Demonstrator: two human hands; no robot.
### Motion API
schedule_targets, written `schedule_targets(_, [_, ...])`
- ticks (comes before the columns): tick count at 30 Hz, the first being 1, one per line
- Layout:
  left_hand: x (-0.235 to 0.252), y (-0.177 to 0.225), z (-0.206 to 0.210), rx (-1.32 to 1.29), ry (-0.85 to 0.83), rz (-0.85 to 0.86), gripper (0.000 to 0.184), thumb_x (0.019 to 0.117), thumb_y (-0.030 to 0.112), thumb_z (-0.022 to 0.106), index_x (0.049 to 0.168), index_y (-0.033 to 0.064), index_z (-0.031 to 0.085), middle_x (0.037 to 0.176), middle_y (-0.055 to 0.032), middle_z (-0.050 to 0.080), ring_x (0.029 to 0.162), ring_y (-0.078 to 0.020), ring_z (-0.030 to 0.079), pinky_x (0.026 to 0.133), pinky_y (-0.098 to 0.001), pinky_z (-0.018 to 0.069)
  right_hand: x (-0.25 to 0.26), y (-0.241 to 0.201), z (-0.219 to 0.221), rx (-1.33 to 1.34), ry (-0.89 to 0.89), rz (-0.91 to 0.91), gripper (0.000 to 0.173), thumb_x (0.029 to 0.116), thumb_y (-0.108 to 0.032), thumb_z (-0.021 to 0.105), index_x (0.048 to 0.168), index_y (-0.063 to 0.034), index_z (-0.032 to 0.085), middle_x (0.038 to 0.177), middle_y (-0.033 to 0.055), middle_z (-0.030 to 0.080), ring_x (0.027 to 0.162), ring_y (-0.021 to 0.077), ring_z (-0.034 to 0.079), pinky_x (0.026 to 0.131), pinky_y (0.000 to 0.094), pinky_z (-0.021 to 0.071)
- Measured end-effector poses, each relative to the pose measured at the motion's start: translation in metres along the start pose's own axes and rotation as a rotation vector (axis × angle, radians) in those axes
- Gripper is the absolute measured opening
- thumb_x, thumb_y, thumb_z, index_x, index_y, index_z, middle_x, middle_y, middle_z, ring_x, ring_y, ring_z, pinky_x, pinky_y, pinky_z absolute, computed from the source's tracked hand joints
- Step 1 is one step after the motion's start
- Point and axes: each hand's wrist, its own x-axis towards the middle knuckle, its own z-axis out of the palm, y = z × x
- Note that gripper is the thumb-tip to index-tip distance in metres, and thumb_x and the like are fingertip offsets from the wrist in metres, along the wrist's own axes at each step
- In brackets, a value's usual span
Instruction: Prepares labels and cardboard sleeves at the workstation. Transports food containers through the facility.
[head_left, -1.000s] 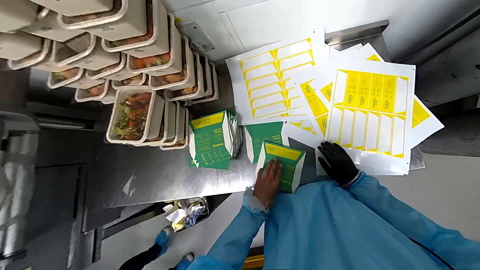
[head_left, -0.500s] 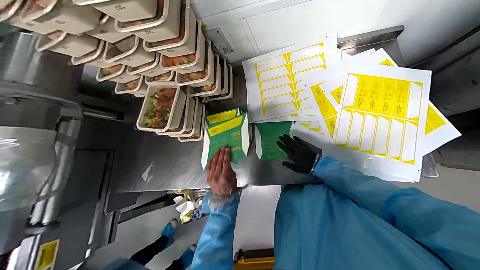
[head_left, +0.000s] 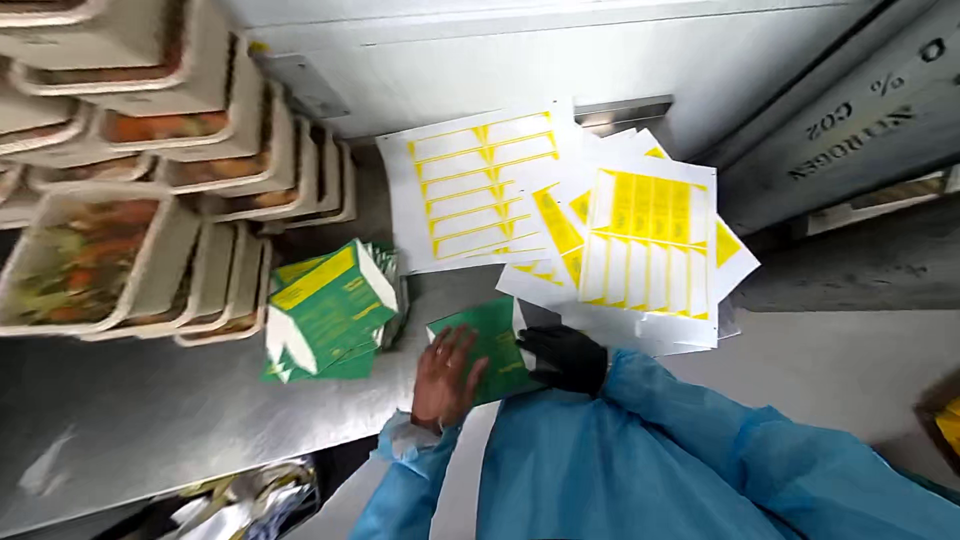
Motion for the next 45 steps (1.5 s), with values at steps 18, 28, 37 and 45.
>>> schedule_targets(18, [0.076,0.174,0.009,-0.94,-0.17,-0.872,0.062,0.1129,0.042,0.027,0.115,-0.0044,0.068,0.098,-0.0137,0.077,0.088,-0.0244,0.076,0.084,-0.0431,0.0624,-0.237,0.11,-0.067,-0.464,0.298,0.017,0.028,0.1023,-0.011,0.051,0.119,-0.0129,0.074,0.117,0.0042,0.076,0.106,0.0192,0.074,0.086,0.0364,0.0605])
schedule_targets(28, [0.181,0.165,0.047,-1.605,-0.327,-0.77,0.047,0.1117,0.041,0.028,0.124,0.0115,0.063,0.1,-0.0041,0.076,0.09,-0.0129,0.074,0.08,-0.0341,0.0629,-0.277,0.076,-0.113,-0.455,0.289,-0.265,0.038,0.1067,-0.008,0.046,0.144,-0.0128,0.054,0.143,0.006,0.063,0.133,0.0191,0.059,0.107,0.0351,0.0505])
schedule_targets(37, [0.182,0.203,0.065,-1.366,-0.2,-0.774,0.024,0.1072,0.019,0.054,0.12,0.0009,0.063,0.096,-0.0095,0.075,0.084,-0.0167,0.074,0.078,-0.0357,0.0635,-0.238,0.115,-0.101,-0.232,0.234,0.13,0.044,0.1059,-0.047,0.048,0.131,-0.019,0.07,0.133,0.0004,0.07,0.131,0.0235,0.06,0.109,0.0503,0.0476])
schedule_targets(45, [0.16,0.278,0.034,-1.403,-0.066,-0.643,0.023,0.1071,0.025,0.055,0.119,0.0084,0.066,0.095,-0.0073,0.073,0.08,-0.0135,0.072,0.073,-0.0333,0.0629,-0.117,0.084,-0.114,0.092,0.805,0.242,0.035,0.1007,-0.03,0.066,0.131,-0.0125,0.07,0.136,0.003,0.068,0.131,0.0202,0.06,0.108,0.0424,0.0501])
